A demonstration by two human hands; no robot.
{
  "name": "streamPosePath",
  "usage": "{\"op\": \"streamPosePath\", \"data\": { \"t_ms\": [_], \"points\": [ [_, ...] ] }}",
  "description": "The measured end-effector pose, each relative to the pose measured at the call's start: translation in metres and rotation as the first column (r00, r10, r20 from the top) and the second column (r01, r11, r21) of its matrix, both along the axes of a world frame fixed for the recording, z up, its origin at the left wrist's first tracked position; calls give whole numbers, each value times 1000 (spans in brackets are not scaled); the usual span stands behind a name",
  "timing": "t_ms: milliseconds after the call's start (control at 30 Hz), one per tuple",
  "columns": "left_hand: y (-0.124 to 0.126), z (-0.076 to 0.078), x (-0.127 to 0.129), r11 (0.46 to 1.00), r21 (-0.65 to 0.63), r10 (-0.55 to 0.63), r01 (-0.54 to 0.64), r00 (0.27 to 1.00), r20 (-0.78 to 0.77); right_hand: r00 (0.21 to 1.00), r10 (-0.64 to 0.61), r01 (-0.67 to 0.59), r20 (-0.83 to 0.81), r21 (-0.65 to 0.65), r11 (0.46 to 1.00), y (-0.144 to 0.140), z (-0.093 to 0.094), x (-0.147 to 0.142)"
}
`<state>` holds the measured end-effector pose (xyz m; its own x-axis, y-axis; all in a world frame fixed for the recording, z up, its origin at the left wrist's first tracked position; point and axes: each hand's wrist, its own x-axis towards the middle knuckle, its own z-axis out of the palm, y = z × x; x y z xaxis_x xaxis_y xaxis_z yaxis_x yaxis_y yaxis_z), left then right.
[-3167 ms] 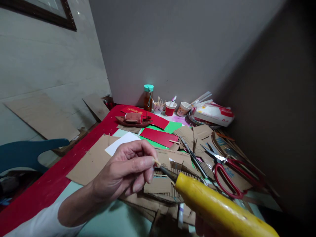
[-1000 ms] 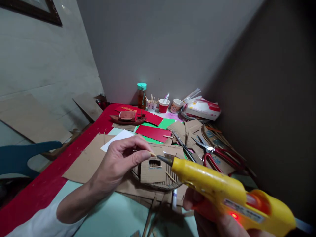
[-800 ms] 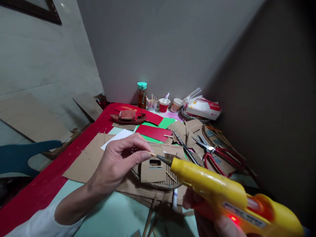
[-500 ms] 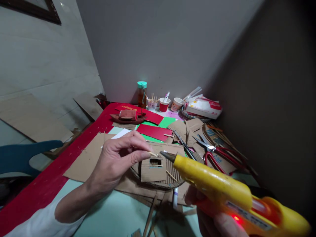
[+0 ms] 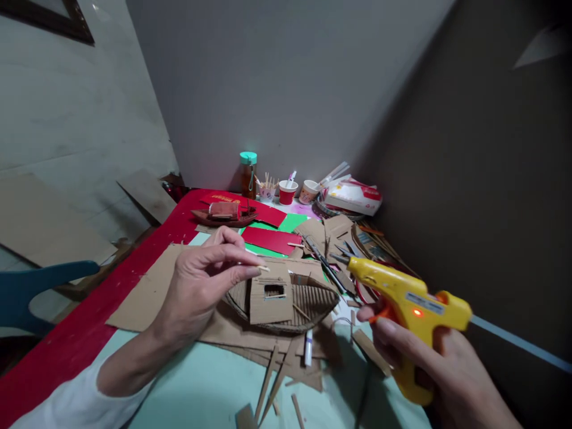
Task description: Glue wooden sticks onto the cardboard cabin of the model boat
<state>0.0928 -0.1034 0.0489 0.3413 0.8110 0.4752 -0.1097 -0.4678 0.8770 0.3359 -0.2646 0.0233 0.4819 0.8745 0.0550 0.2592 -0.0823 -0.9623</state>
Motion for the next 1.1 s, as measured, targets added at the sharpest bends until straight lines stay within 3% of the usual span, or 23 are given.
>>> {"op": "streamPosePath", "data": {
  "t_ms": [200, 233, 300, 400, 533, 600, 633, 667, 700, 733, 800, 867, 967, 1100],
  "points": [
    [8, -3, -8, 999, 31, 17, -16, 1000, -21, 984, -113, 76, -140, -242, 967, 0, -15, 29],
    [9, -3, -9, 999, 37, 16, -15, 999, -29, 992, -105, 81, -74, -274, 958, 1, -17, 31],
    [9, -4, -11, 1000, 27, 2, -1, 999, -43, 973, -31, 117, 229, -372, 921, 1, -19, 35],
    [9, -4, -12, 1000, 10, -25, 27, 995, -100, 760, 114, 273, 640, -474, 837, -2, -15, 38],
    [8, -1, -10, 998, 27, -43, 50, 975, -219, 593, 157, 440, 790, -481, 758, -16, -6, 32],
    [8, 1, -7, 997, 13, -64, 70, 965, -253, 536, 184, 443, 824, -460, 770, -18, -2, 20],
    [8, 2, -5, 997, 3, -78, 82, 962, -263, 518, 194, 398, 833, -435, 807, -15, 0, 11],
    [8, 4, -3, 995, -6, -96, 98, 957, -274, 492, 196, 297, 849, -375, 878, -10, 1, 2],
    [8, 5, -1, 993, -12, -116, 117, 952, -283, 482, 184, 128, 857, -277, 952, -2, 2, -7],
    [8, 7, 1, 990, -24, -138, 137, 945, -298, 512, 221, -70, 830, -216, 974, 9, 3, -16],
    [9, 10, 5, 985, -47, -172, 166, 926, -336, 563, 296, -294, 772, -148, 944, 34, 3, -30],
    [11, 12, 8, 982, -68, -189, 176, 909, -370, 570, 359, -415, 739, -118, 902, 58, 1, -36],
    [15, 12, 8, 982, -85, -189, 169, 906, -379, 544, 408, -475, 733, -132, 870, 81, -7, -35],
    [17, 11, 6, 966, -190, -233, 174, 905, -357, 523, 401, -475, 752, -134, 870, 87, -17, -33]
  ]
}}
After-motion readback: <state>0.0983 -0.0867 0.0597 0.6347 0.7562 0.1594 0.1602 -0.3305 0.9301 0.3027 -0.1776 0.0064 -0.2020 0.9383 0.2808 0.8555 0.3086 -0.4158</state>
